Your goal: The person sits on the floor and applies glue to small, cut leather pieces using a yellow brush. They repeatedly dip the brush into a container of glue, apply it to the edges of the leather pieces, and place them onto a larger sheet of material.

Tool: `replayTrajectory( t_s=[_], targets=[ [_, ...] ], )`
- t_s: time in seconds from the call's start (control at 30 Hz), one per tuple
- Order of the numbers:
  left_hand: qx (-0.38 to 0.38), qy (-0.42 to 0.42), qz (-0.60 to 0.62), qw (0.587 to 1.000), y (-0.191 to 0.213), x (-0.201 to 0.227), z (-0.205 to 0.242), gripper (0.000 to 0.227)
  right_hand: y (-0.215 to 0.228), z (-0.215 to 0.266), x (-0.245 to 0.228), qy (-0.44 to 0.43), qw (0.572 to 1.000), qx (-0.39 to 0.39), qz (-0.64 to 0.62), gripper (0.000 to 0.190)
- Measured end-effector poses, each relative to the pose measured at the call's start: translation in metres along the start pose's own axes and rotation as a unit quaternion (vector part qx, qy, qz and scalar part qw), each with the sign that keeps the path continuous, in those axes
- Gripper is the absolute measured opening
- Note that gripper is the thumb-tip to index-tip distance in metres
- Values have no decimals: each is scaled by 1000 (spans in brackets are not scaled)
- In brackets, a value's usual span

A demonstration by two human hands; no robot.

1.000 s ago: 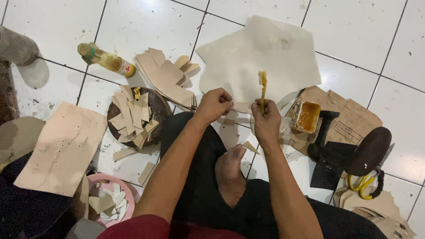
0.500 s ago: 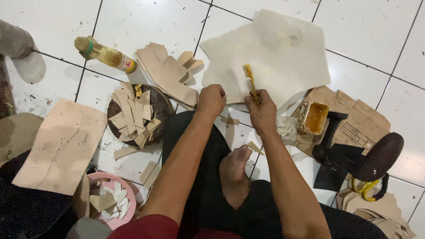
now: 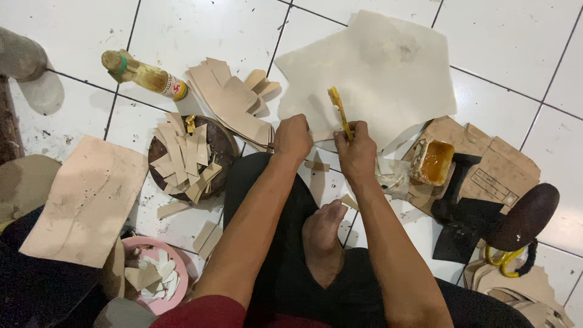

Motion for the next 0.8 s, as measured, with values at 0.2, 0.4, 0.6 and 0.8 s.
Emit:
replayTrajectory(
  t_s=[0.2,0.4,0.6,0.8],
  targets=[
    [-1,17,-7,1000,0,-3,1,22,0,0,-2,78,995,46,29,37],
    [-16,16,-43,999,-4,-2,-2,27,-5,4,-22,18,996,6,93,66],
    [-17,53,-76,996,-19,-11,-12,33,-1,3,-10,-8,997,54,46,54],
    [-18,52,-58,997,-19,-12,-13,38,6,-8,13,-18,997,79,-3,40]
  ],
)
Point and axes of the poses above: each hand's wrist, its own z-axis away from the middle knuckle, its own y-axis out of the back of the hand, x = y × z, the point moved 3 cm from there along -z, towards the middle knuckle, and after that the axes turned 8 degrees about -z, right-handed, at the moved point
